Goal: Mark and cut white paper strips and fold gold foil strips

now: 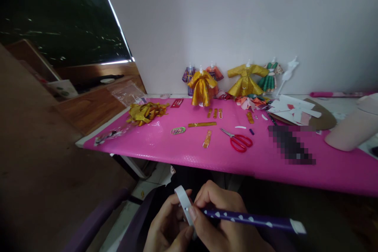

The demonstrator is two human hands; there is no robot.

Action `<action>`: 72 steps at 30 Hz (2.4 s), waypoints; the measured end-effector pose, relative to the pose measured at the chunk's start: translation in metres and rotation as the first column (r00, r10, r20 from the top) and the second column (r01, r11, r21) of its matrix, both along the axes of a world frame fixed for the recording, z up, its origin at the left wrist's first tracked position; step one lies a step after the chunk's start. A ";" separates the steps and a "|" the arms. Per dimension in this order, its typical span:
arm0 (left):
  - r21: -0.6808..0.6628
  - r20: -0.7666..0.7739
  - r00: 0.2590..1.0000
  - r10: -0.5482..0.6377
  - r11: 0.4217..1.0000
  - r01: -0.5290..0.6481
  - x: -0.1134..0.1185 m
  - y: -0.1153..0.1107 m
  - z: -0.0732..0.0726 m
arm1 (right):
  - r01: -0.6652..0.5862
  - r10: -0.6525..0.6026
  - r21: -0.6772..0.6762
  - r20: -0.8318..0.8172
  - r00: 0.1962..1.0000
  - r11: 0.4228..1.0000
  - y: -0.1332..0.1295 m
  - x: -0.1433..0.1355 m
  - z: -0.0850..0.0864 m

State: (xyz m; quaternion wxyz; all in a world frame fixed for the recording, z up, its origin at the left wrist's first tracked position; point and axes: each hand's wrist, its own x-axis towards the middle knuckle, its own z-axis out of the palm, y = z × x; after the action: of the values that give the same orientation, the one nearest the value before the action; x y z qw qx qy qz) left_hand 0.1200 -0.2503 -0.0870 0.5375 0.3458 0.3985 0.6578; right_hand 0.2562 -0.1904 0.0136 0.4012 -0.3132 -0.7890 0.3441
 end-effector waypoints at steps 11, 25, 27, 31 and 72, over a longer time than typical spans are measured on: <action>-0.014 -0.036 0.999 -0.012 1.000 0.011 -0.001 -0.002 0.000 | 0.017 -0.016 -0.043 0.019 1.000 0.999 -0.002 0.001 -0.005; -0.030 -0.084 0.996 -0.027 0.999 0.025 -0.001 -0.001 0.009 | 0.004 -0.004 -0.021 0.011 1.000 1.000 0.001 0.001 -0.003; -0.038 -0.087 0.996 -0.006 0.999 0.003 -0.002 -0.001 0.009 | 0.003 -0.003 -0.025 0.010 1.000 1.000 -0.001 0.001 -0.003; -0.052 -0.078 0.997 -0.010 0.999 0.006 -0.001 -0.001 0.007 | 0.007 -0.007 -0.029 0.020 1.000 1.000 -0.002 0.000 -0.001; -0.043 -0.067 0.998 0.006 0.999 -0.009 0.001 -0.001 0.007 | 0.012 -0.010 -0.050 0.040 0.999 0.999 0.000 0.001 -0.003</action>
State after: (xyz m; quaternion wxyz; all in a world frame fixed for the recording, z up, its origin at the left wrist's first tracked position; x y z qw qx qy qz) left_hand 0.1212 -0.2516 -0.0795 0.5287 0.3543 0.4318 0.6392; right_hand 0.2576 -0.1905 0.0107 0.3792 -0.3343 -0.7864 0.3551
